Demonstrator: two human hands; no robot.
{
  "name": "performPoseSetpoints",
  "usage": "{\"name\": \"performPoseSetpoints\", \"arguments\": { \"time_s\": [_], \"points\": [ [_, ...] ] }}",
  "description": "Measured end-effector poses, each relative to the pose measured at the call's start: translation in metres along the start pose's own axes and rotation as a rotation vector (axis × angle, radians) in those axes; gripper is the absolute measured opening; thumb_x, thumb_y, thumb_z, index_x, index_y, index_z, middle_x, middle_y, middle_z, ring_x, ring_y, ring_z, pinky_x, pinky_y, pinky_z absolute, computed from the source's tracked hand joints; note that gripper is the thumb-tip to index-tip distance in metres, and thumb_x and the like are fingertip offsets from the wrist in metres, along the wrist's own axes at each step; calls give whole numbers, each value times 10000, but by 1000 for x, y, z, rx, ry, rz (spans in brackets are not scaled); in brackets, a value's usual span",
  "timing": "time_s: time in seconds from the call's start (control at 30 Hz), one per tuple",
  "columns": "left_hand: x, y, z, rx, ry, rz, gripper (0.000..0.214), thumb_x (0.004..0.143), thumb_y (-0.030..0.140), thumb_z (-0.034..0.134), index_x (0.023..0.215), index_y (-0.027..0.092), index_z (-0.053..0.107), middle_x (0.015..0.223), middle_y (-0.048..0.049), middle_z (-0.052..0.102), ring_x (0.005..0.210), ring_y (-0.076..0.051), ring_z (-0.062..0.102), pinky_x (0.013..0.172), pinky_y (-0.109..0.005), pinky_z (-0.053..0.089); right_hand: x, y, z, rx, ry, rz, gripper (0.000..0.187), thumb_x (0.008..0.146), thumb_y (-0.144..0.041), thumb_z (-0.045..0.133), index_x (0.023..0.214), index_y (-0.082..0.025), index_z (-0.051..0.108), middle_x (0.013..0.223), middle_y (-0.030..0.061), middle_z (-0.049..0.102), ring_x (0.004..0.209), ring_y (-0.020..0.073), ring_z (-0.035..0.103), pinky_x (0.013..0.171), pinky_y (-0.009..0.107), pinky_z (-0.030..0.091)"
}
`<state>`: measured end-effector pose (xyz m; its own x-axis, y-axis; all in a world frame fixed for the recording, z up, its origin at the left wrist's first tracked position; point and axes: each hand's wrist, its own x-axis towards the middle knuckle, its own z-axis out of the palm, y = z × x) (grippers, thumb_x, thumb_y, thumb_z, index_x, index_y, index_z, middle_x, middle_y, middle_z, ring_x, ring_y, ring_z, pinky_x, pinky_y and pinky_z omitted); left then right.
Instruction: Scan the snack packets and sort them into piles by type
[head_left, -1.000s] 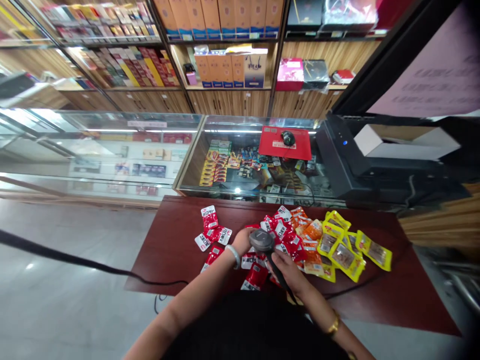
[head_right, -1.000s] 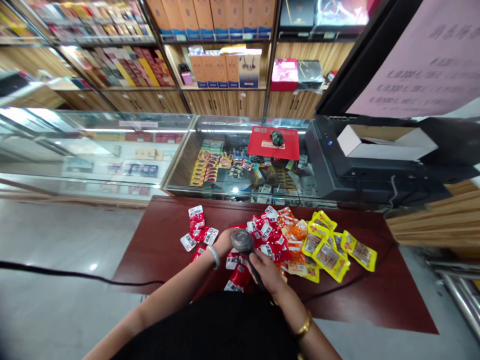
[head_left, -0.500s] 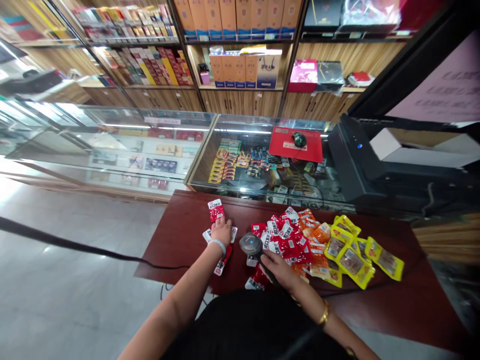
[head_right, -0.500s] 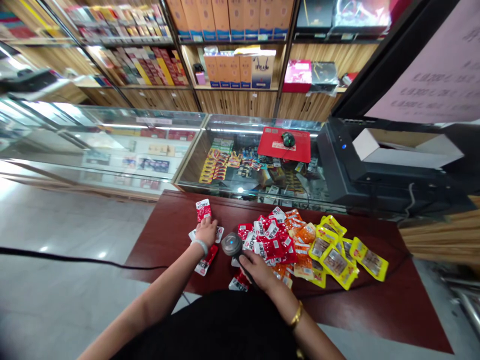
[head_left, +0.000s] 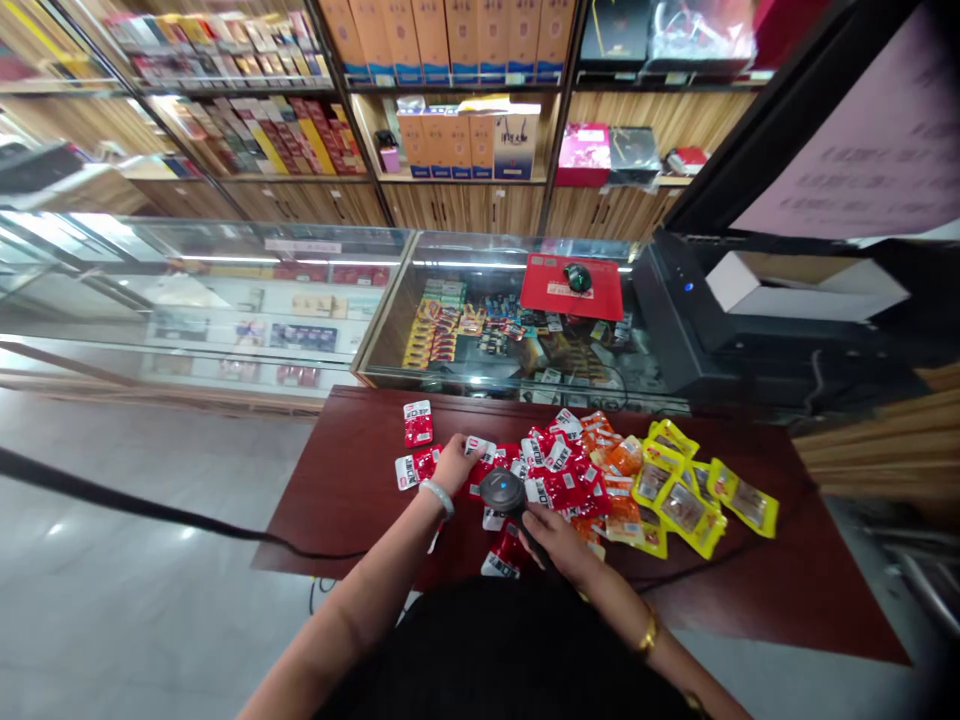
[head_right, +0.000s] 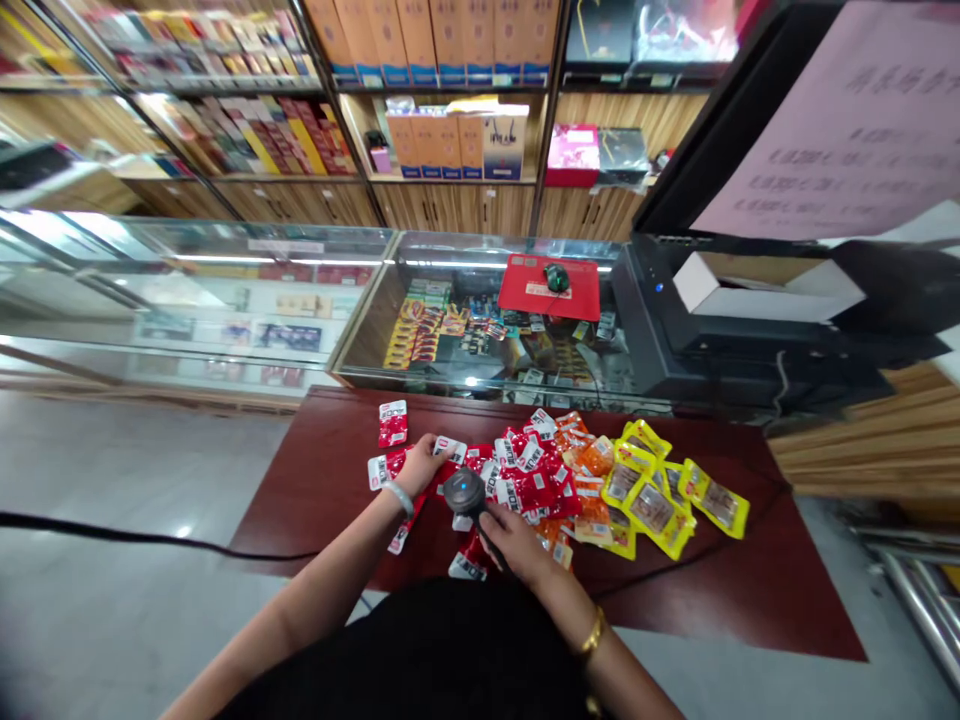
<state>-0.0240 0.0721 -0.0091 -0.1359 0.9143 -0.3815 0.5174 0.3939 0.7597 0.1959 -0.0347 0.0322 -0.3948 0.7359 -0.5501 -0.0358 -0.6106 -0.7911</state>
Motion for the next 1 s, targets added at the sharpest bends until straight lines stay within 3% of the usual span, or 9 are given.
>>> {"name": "performPoseSetpoints", "arguments": {
  "time_s": [0.3, 0.43, 0.5, 0.57, 0.63, 0.73, 0.8, 0.9, 1.0],
  "points": [
    [8, 12, 21, -394, 8, -57, 408, 661, 466, 786, 832, 167, 567, 728, -19, 655, 658, -134, 598, 632, -243, 454, -7, 8, -10, 48, -12, -10, 517, 776, -699, 602, 948, -212, 618, 528, -58, 486, 407, 90, 378, 397, 213, 260],
    [3, 30, 47, -539, -249, -59, 415, 674, 460, 780, 881, 151, 596, 746, -30, 669, 657, -132, 613, 660, -257, 477, -9, 5, -13, 62, -39, 15, 550, 774, -702, 602, 1022, -212, 612, 533, -58, 511, 387, 84, 372, 385, 208, 261],
    [4, 32, 50, -495, -300, -4, 403, 657, 417, 805, 893, 150, 615, 793, -47, 685, 705, -140, 630, 709, -267, 487, -7, 2, -13, 49, -40, 23, 552, 762, -701, 616, 1018, -211, 624, 531, -58, 505, 389, 84, 371, 385, 207, 260],
    [9, 25, 39, -358, -178, 28, 355, 684, 378, 792, 903, 154, 626, 866, -72, 694, 794, -160, 645, 783, -282, 486, -5, 2, -11, 41, -36, 22, 527, 760, -689, 628, 979, -210, 643, 536, -55, 493, 406, 86, 380, 393, 206, 261],
    [17, 12, 14, -130, 30, -17, 308, 762, 381, 720, 950, 157, 623, 947, -102, 691, 893, -198, 646, 846, -316, 473, -1, 5, -10, 42, -31, 17, 500, 757, -669, 648, 960, -212, 661, 553, -49, 490, 436, 94, 408, 409, 205, 275],
    [30, -8, -32, 277, 334, -180, 423, 819, 439, 632, 1116, 143, 583, 1161, -174, 628, 1136, -301, 563, 966, -411, 412, 4, 12, -9, 47, -16, 20, 488, 749, -640, 677, 1004, -224, 672, 584, -41, 498, 482, 111, 455, 427, 207, 300],
    [38, -18, -55, 415, 450, -326, 591, 793, 545, 613, 1216, 139, 531, 1294, -212, 540, 1225, -362, 486, 986, -455, 389, 5, 14, -8, 44, -10, 33, 498, 752, -643, 670, 1029, -229, 665, 577, -44, 492, 476, 113, 451, 420, 207, 295],
    [48, -31, -75, 505, 453, -434, 675, 745, 609, 621, 1216, 135, 526, 1331, -229, 500, 1246, -394, 450, 979, -465, 386, 4, 10, -7, 25, -7, 50, 516, 760, -667, 641, 1022, -223, 646, 543, -58, 471, 430, 98, 395, 403, 208, 267],
    [55, -42, -82, 555, 346, -398, 560, 700, 564, 687, 1056, 142, 596, 1260, -232, 555, 1212, -397, 485, 946, -445, 400, 2, 3, -7, 19, -7, 57, 532, 754, -688, 631, 997, -215, 629, 533, -65, 461, 413, 88, 365, 395, 208, 253]
  ]
}}
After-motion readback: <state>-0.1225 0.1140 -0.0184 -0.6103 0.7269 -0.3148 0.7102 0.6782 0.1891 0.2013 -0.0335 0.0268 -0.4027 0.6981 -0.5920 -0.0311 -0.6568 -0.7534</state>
